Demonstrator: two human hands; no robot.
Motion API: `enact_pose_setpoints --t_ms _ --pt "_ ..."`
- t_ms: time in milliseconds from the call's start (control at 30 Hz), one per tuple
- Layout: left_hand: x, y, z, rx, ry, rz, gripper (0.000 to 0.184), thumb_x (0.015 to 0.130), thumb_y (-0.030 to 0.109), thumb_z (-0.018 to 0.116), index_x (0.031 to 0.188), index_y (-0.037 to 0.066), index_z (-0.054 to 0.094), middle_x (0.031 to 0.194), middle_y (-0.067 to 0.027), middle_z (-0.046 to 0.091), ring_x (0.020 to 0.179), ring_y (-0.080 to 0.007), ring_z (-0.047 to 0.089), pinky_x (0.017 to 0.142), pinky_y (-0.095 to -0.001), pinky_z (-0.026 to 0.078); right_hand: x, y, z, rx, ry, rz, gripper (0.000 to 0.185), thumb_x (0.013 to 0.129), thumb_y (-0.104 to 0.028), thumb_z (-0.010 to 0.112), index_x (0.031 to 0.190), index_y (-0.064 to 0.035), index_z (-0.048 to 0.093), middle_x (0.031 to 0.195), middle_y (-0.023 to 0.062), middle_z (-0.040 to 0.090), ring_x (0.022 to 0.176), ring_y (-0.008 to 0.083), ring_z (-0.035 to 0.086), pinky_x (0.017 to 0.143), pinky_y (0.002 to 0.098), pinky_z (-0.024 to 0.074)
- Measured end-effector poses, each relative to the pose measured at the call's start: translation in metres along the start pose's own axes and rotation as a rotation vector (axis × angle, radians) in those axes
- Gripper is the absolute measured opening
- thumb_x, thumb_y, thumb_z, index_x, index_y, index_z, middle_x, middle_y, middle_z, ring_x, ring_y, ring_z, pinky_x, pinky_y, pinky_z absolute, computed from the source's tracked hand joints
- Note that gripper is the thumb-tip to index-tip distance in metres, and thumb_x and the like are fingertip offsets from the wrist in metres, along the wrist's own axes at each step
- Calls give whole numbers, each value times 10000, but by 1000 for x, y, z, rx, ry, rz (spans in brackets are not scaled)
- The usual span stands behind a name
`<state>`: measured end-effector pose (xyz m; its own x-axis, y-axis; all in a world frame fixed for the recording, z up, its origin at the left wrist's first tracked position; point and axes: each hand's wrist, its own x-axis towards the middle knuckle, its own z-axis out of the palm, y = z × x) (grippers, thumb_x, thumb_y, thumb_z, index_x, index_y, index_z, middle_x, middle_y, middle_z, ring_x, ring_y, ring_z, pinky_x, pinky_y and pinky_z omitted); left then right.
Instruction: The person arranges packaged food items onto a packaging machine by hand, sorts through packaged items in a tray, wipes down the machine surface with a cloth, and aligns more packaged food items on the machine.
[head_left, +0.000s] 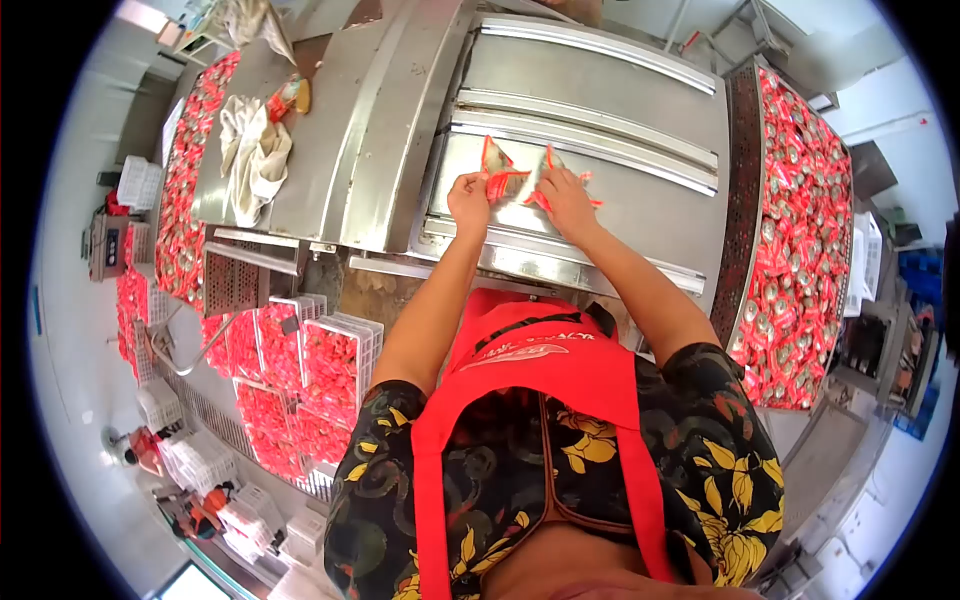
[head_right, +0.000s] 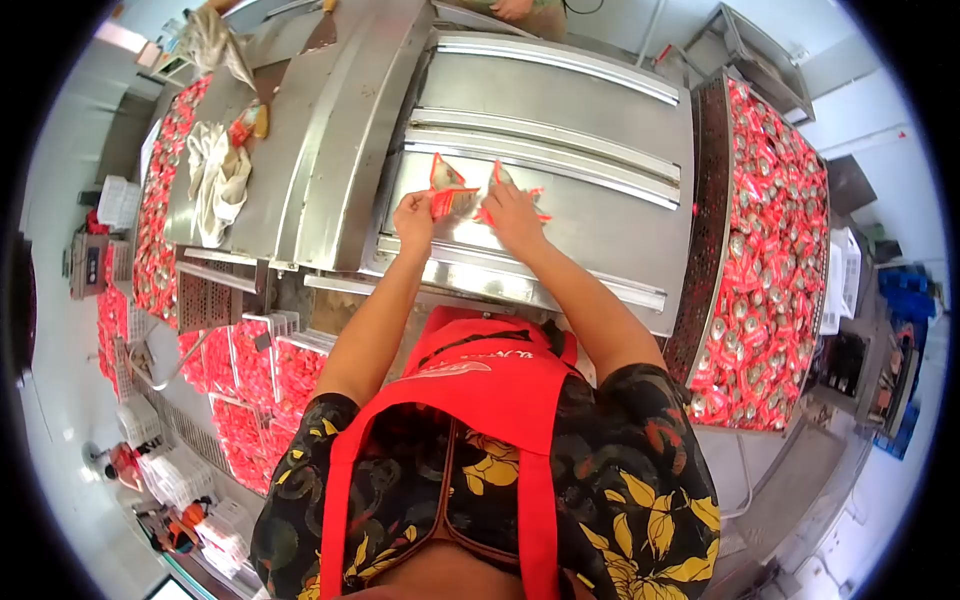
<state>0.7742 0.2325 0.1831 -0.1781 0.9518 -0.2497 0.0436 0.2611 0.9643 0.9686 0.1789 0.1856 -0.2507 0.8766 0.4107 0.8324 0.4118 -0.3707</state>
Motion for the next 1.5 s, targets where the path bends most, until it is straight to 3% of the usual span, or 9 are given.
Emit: enact_pose_setpoints --t_ms 300,467,600,700,767,833,1133,1400,1500 --pt "34 -38 -31 309 -217 70 457 911 183 633 1316 0 528 994 -162 694 840 -256 668 801 -361 525 -8 -32 5 -198 -348 -58 423 828 -206 652 1245 -185 586 1401 93 483 1339 278 424 1014 473 381" --pt "10 -6 -43 439 -302 56 744 894 164 670 1517 48 280 998 -145 653 799 -205 651 747 -366 532 -18 -25 -40 -145 -457 -2 702 743 -346 795 1374 -211 518 1477 90 426 1380 298 369 1090 536 331" --pt "-8 5 -59 497 -254 317 613 908 136 671 1456 48 410 1169 -122 597 851 -191 607 726 -312 520 -25 -24 -70 -50 -441 93 740 760 -332 790 1417 -215 472 1507 103 389 1382 323 363 1129 524 312" --pt "-31 20 -76 425 -336 269 502 926 132 658 1395 54 501 1113 -137 611 856 -203 633 745 -343 527 -47 -18 -84 30 -138 320 534 793 -301 774 1276 -162 593 1342 133 562 1196 329 547 976 430 458" --pt "-46 16 -81 417 -330 241 326 941 142 643 1252 42 629 984 -120 661 803 -185 620 708 -318 514 -72 -3 -90 204 -285 929 349 854 -311 733 1113 -83 682 1011 139 697 873 269 658 765 375 514" --pt "-63 16 -89 395 -316 221 262 956 153 629 1184 31 671 885 -105 684 733 -161 604 664 -301 500 -101 1 -87 425 -28 936 277 906 -305 693 903 -27 697 732 92 672 650 181 600 623 336 473" --pt "-20 140 -206 460 445 531 197 947 106 635 1114 22 694 916 -97 704 760 -146 633 694 -296 507 -138 10 -115 657 -113 866 153 951 -147 628 912 0 647 754 19 630 651 86 554 599 247 456" --pt "178 131 -312 974 752 147 1211 612 591 823 1485 -14 242 1404 -279 469 1311 -388 473 1056 -429 423 -131 -1 -117 594 -254 850 122 944 -154 644 936 -32 642 776 -1 627 688 78 570 633 250 472" --pt "213 132 -336 924 530 -47 1021 665 556 777 1414 -24 398 1297 -266 572 1213 -385 563 1004 -425 470 -134 -15 -116 535 -236 815 123 940 -148 648 940 -25 641 773 -2 625 689 80 569 637 253 469"
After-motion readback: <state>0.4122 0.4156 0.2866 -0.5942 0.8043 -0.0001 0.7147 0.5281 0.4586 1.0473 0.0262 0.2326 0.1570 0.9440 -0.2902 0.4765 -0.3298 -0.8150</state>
